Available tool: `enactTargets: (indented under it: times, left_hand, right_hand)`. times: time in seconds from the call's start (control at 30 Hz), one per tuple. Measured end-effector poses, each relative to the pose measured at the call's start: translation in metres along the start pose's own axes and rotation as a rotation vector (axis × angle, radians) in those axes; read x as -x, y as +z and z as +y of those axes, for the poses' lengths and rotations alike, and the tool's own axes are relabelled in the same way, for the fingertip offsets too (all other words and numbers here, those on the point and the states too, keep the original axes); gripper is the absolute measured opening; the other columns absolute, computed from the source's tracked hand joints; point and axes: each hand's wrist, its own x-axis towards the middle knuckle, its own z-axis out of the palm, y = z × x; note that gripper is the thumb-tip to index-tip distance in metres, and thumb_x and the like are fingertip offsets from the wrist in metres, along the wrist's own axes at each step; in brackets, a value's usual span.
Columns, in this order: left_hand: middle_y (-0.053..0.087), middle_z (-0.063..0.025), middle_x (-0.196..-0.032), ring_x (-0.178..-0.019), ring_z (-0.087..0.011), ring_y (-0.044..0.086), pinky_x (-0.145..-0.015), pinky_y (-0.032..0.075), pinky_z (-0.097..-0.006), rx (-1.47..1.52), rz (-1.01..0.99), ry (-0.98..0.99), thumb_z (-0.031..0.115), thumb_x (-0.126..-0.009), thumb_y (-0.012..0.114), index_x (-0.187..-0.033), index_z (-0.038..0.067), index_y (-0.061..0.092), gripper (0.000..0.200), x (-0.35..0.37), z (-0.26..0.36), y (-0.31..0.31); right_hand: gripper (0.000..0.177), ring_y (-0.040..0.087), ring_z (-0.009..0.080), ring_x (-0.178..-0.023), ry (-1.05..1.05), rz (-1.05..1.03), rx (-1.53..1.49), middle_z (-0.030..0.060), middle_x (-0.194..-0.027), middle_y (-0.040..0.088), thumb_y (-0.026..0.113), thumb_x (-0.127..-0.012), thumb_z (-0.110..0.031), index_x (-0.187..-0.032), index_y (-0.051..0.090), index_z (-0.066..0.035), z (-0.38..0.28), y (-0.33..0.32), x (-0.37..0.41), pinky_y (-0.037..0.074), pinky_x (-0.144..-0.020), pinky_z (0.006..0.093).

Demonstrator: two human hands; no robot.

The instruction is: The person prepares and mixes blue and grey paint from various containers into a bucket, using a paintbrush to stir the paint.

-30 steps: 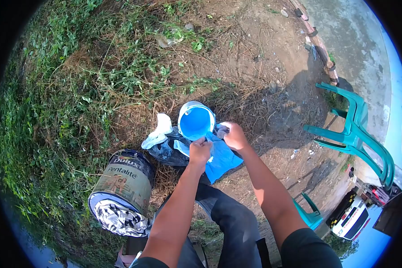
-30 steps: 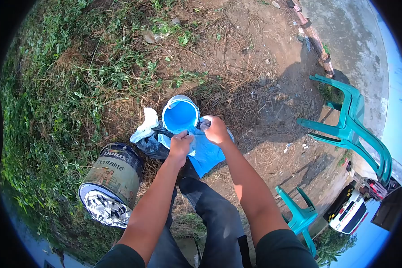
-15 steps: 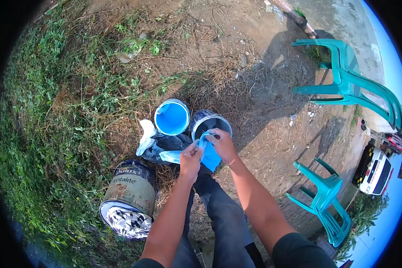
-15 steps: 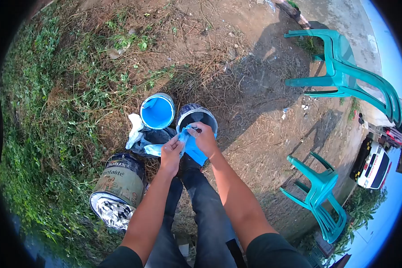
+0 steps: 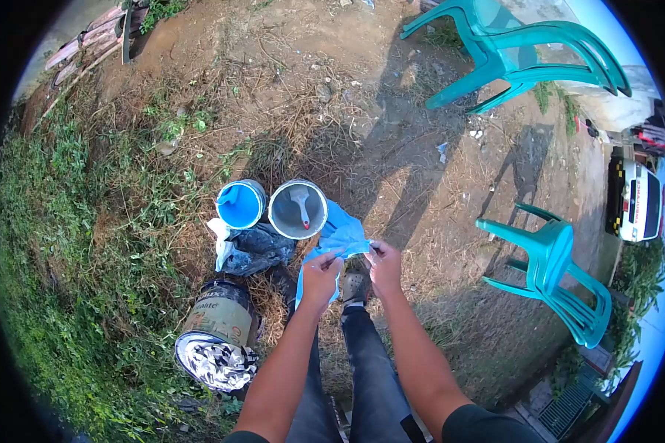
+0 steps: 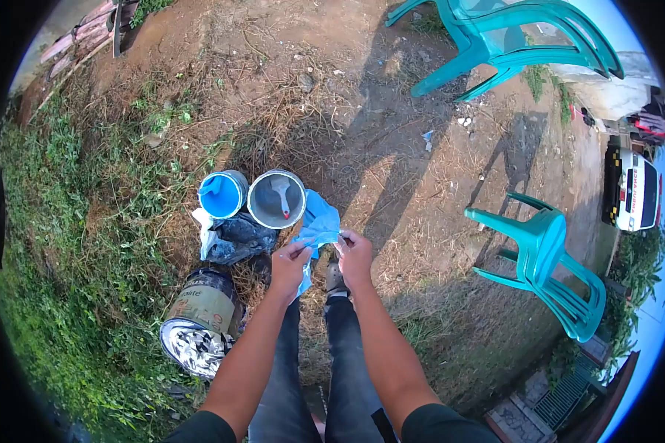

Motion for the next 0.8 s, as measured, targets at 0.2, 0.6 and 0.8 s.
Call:
enactTargets:
  times: [0.2, 0.6, 0.8]
  left_hand:
    - [0.071, -0.0053, -0.1, -0.086, -0.0073, 0.062, -0.078, 0.049, -0.0224, -0.169, -0.101, 0.069, 0.0, -0.095, 0.064, -0.117, -0.005, 0.071, 0.023, 0.011, 0.019, 0.055]
    - [0.071, -0.0045, -0.099, -0.084, -0.007, 0.06, -0.074, 0.048, -0.0232, -0.299, -0.026, 0.016, 0.005, -0.095, 0.067, -0.121, -0.004, 0.069, 0.028, -0.04, -0.067, 0.085]
    - [0.069, -0.0012, -0.097, -0.08, -0.0071, 0.056, -0.071, 0.044, -0.0243, -0.322, -0.034, -0.063, 0.008, -0.096, 0.066, -0.125, -0.001, 0.068, 0.03, -0.051, -0.085, 0.08]
  right_hand:
    - [0.011, 0.048, 0.0033, -0.065, -0.051, 0.123, 0.013, -0.0027, -0.079, 0.059, 0.065, -0.093, 0.004, -0.104, 0.068, 0.005, -0.03, -0.053, 0.019, 0.035, -0.055, 0.022]
    - [0.017, 0.054, 0.0108, -0.064, -0.106, 0.161, 0.439, 0.0033, -0.071, 0.062, 0.075, -0.087, -0.007, -0.098, 0.072, 0.005, 0.025, -0.119, -0.032, 0.044, -0.061, 0.03]
    - [0.02, 0.061, 0.0176, -0.066, -0.172, 0.079, 0.659, 0.0108, -0.072, 0.066, 0.077, -0.084, -0.01, -0.099, 0.073, 0.004, 0.023, -0.128, -0.039, 0.048, -0.064, 0.0341]
